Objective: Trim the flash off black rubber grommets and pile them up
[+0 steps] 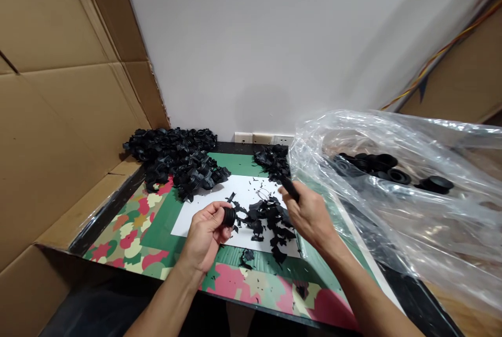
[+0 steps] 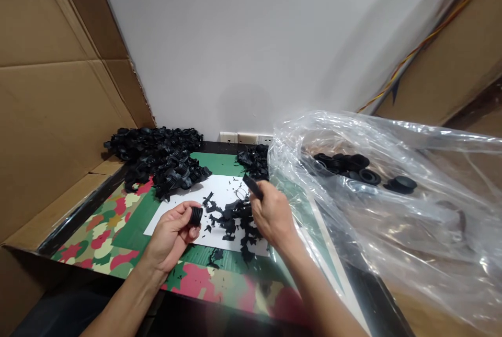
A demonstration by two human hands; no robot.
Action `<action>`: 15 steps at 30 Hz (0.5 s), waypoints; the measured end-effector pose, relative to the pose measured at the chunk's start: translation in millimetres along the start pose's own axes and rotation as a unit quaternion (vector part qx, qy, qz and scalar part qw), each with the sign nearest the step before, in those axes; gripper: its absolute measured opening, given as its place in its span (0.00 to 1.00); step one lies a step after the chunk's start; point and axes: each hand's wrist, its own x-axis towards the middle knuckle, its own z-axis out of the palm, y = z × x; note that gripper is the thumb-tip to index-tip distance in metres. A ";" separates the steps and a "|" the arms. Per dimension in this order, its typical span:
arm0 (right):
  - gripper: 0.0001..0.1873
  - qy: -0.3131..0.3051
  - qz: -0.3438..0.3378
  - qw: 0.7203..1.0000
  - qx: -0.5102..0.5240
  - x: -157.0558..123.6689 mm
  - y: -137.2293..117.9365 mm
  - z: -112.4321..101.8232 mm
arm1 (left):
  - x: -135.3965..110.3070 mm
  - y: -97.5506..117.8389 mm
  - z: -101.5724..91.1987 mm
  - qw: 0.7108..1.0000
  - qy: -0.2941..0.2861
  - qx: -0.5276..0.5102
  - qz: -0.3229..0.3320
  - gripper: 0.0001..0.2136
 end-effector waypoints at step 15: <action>0.15 -0.126 0.075 0.936 0.321 -53.9 -36.8 44.4 | 3.0 -8.3 -0.3 1.000 -0.021 -0.007 0.003 0.18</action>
